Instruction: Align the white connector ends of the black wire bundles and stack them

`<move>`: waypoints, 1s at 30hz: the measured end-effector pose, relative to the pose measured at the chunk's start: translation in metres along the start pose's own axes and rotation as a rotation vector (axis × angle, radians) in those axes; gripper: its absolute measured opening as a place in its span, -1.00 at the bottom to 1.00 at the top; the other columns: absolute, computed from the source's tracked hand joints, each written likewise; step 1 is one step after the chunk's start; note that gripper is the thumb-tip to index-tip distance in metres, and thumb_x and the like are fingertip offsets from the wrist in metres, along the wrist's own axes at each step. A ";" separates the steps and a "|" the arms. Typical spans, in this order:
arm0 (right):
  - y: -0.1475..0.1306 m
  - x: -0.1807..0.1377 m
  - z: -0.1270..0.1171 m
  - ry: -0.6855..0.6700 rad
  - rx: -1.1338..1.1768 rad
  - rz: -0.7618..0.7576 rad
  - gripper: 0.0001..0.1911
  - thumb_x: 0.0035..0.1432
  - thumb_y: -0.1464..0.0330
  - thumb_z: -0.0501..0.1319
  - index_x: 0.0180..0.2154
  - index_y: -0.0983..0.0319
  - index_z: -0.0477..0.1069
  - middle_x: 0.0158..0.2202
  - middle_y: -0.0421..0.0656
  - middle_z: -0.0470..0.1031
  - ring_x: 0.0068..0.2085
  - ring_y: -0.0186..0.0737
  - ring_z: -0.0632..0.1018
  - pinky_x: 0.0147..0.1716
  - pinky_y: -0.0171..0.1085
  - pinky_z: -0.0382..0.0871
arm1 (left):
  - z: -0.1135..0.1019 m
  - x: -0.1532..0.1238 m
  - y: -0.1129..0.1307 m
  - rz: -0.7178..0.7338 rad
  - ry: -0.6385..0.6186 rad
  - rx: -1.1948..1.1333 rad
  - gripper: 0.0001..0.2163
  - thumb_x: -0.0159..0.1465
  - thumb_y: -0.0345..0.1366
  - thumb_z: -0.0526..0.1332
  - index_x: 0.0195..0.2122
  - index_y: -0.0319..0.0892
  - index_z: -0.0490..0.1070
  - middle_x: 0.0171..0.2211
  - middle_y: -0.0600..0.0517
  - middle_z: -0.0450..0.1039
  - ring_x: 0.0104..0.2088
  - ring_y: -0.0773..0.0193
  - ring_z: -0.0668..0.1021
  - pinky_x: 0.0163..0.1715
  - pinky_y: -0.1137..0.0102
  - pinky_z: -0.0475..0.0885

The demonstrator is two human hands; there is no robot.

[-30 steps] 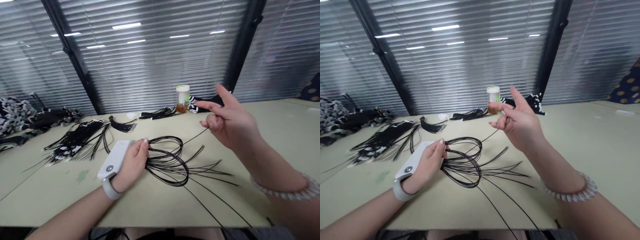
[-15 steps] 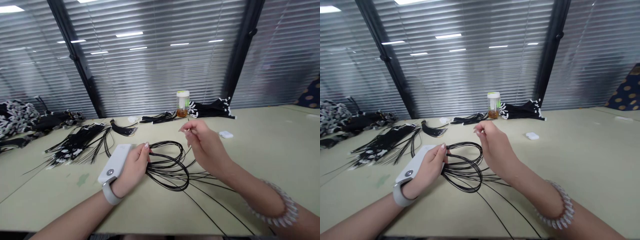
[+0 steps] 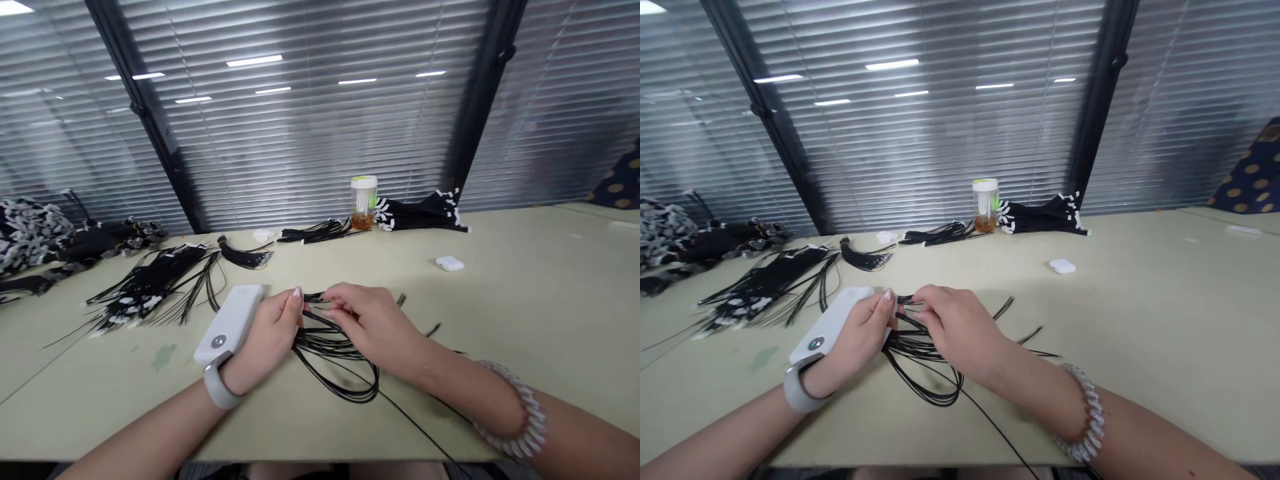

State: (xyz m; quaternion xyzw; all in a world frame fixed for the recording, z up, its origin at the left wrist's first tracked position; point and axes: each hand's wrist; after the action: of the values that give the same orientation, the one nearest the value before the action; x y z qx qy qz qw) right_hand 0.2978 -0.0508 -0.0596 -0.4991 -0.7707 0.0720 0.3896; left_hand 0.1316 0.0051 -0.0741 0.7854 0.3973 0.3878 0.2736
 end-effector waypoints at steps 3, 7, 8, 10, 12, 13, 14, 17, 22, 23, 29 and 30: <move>0.002 0.000 0.002 -0.018 -0.005 0.092 -0.91 0.13 0.43 0.07 -0.27 0.16 0.20 -0.47 -0.34 0.44 -0.44 -0.41 0.41 -0.47 -0.41 0.19 | 0.000 -0.002 0.003 -0.014 -0.007 -0.013 -0.60 0.28 -0.12 -0.11 -0.60 -0.22 0.25 -0.68 0.11 0.23 -0.61 0.39 0.31 -0.59 0.49 0.18; 0.002 0.002 0.004 -0.052 -0.038 0.115 -0.89 0.11 0.45 0.06 -0.29 0.15 0.16 -0.46 -0.36 0.45 -0.44 -0.39 0.42 -0.47 -0.40 0.18 | 0.002 -0.002 0.005 -0.037 -0.042 -0.018 -0.60 0.27 -0.11 -0.12 -0.60 -0.22 0.25 -0.70 0.11 0.21 -0.64 0.39 0.28 -0.61 0.49 0.17; 0.002 0.002 0.004 -0.051 -0.040 0.115 -0.88 0.11 0.45 0.06 -0.29 0.15 0.15 -0.45 -0.37 0.45 -0.43 -0.39 0.42 -0.46 -0.39 0.18 | 0.002 -0.002 0.005 -0.039 -0.045 -0.018 -0.59 0.27 -0.11 -0.12 -0.61 -0.22 0.24 -0.70 0.11 0.21 -0.64 0.39 0.28 -0.61 0.49 0.17; 0.001 0.002 0.004 -0.045 -0.036 0.110 -0.89 0.11 0.44 0.06 -0.29 0.15 0.15 -0.45 -0.36 0.45 -0.43 -0.39 0.43 -0.46 -0.39 0.18 | 0.002 -0.001 0.005 -0.037 -0.039 -0.014 -0.59 0.27 -0.11 -0.11 -0.62 -0.21 0.22 -0.70 0.11 0.20 -0.63 0.39 0.28 -0.61 0.48 0.16; 0.000 0.002 0.002 -0.042 -0.031 0.099 -0.91 0.12 0.42 0.07 -0.31 0.16 0.16 -0.45 -0.35 0.46 -0.43 -0.39 0.43 -0.46 -0.39 0.18 | 0.002 -0.001 0.005 -0.030 -0.033 -0.012 -0.59 0.27 -0.12 -0.11 -0.64 -0.21 0.20 -0.70 0.12 0.18 -0.63 0.38 0.28 -0.60 0.48 0.16; 0.000 0.002 0.002 -0.044 -0.031 0.093 -0.92 0.12 0.42 0.06 -0.31 0.16 0.16 -0.45 -0.34 0.46 -0.44 -0.38 0.43 -0.46 -0.39 0.17 | 0.002 -0.001 0.005 -0.026 -0.033 -0.011 -0.59 0.27 -0.12 -0.11 -0.65 -0.21 0.20 -0.71 0.12 0.17 -0.63 0.38 0.27 -0.60 0.48 0.16; -0.001 0.002 0.001 -0.047 -0.034 0.088 -0.93 0.12 0.42 0.06 -0.32 0.17 0.16 -0.45 -0.33 0.46 -0.44 -0.38 0.43 -0.47 -0.39 0.17 | 0.002 -0.001 0.005 -0.022 -0.034 -0.010 -0.59 0.27 -0.12 -0.11 -0.66 -0.21 0.19 -0.71 0.12 0.17 -0.63 0.38 0.27 -0.60 0.48 0.16; -0.002 0.003 0.000 -0.059 -0.045 0.083 -0.94 0.12 0.43 0.05 -0.31 0.18 0.17 -0.44 -0.31 0.46 -0.43 -0.36 0.45 -0.47 -0.38 0.16 | 0.001 -0.002 0.006 -0.025 -0.039 -0.012 -0.58 0.27 -0.12 -0.11 -0.67 -0.20 0.19 -0.72 0.12 0.16 -0.65 0.38 0.26 -0.61 0.48 0.16; 0.001 0.001 0.005 -0.002 -0.147 0.004 -0.95 0.16 0.40 0.02 -0.29 0.20 0.20 -0.44 -0.25 0.44 -0.44 -0.35 0.43 -0.48 -0.37 0.15 | 0.001 -0.001 0.007 -0.043 -0.049 -0.018 -0.56 0.26 -0.08 -0.11 -0.67 -0.19 0.20 -0.75 0.13 0.13 -0.67 0.37 0.25 -0.64 0.47 0.13; 0.002 0.000 0.006 0.019 -0.203 -0.045 -0.93 0.17 0.39 0.00 -0.30 0.22 0.22 -0.45 -0.22 0.43 -0.44 -0.34 0.42 -0.47 -0.36 0.15 | 0.002 -0.001 0.007 -0.043 -0.052 -0.018 -0.56 0.26 -0.07 -0.11 -0.68 -0.19 0.19 -0.75 0.13 0.12 -0.67 0.37 0.24 -0.63 0.47 0.13; 0.005 -0.001 0.008 0.032 -0.461 -0.342 -0.84 0.16 0.50 -0.05 -0.36 0.25 0.27 -0.47 -0.16 0.35 -0.43 -0.30 0.32 -0.44 -0.32 0.12 | 0.002 0.000 0.011 -0.032 -0.092 -0.037 -0.58 0.26 -0.08 -0.11 -0.65 -0.19 0.20 -0.70 0.11 0.19 -0.63 0.36 0.28 -0.59 0.46 0.19; 0.005 0.000 0.008 0.034 -0.466 -0.360 -0.84 0.16 0.51 -0.05 -0.36 0.25 0.27 -0.48 -0.16 0.34 -0.44 -0.30 0.31 -0.45 -0.32 0.12 | 0.002 0.000 0.011 -0.035 -0.103 -0.037 -0.58 0.26 -0.08 -0.12 -0.65 -0.19 0.21 -0.70 0.11 0.20 -0.63 0.36 0.29 -0.58 0.45 0.20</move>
State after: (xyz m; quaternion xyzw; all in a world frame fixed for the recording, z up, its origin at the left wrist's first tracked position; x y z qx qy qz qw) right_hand 0.2958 -0.0464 -0.0677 -0.4317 -0.8358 -0.1855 0.2839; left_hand 0.1377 -0.0008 -0.0665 0.7922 0.3892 0.3494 0.3146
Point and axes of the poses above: each hand's wrist, its own x-axis towards the middle knuckle, its own z-axis out of the palm, y = z × x
